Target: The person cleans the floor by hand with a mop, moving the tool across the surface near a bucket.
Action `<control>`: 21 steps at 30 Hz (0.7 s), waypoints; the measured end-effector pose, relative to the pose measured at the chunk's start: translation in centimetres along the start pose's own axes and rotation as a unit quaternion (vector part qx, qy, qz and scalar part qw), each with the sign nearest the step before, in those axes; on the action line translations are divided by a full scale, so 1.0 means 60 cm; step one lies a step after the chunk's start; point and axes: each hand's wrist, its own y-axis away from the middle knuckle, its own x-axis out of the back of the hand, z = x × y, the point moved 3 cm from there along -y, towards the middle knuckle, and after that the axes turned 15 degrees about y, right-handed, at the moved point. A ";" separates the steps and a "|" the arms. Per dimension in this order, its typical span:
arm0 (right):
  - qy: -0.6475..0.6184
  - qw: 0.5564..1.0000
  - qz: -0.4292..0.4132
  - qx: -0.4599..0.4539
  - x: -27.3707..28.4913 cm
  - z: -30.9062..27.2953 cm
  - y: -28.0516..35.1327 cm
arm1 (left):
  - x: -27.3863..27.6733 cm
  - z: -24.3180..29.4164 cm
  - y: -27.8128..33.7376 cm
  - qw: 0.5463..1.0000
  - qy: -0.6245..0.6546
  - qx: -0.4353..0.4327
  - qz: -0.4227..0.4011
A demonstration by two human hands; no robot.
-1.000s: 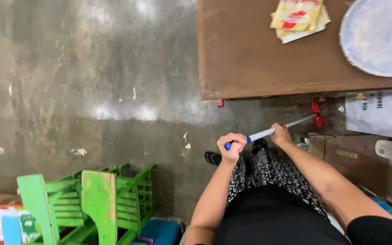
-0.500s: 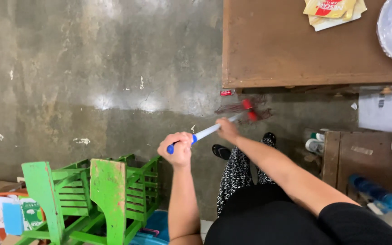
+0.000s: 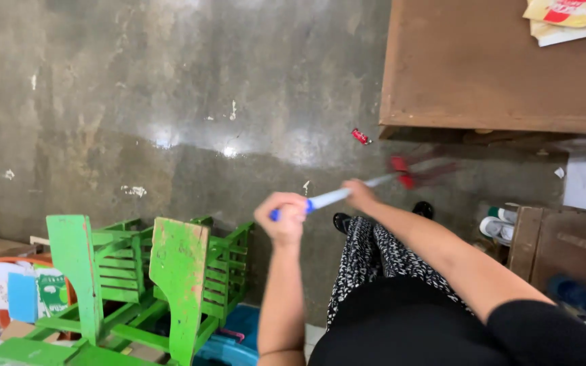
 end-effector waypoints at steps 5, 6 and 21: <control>-0.103 0.992 0.044 0.066 -0.066 -0.143 -0.122 | 0.012 0.104 -0.049 0.992 -0.068 -0.094 -0.059; -0.098 0.992 0.060 0.060 -0.068 -0.155 -0.132 | 0.013 0.110 -0.049 0.983 -0.115 -0.131 -0.059; 0.101 0.975 0.037 -0.195 0.086 0.112 0.069 | 0.027 -0.182 0.053 0.984 0.087 0.106 -0.110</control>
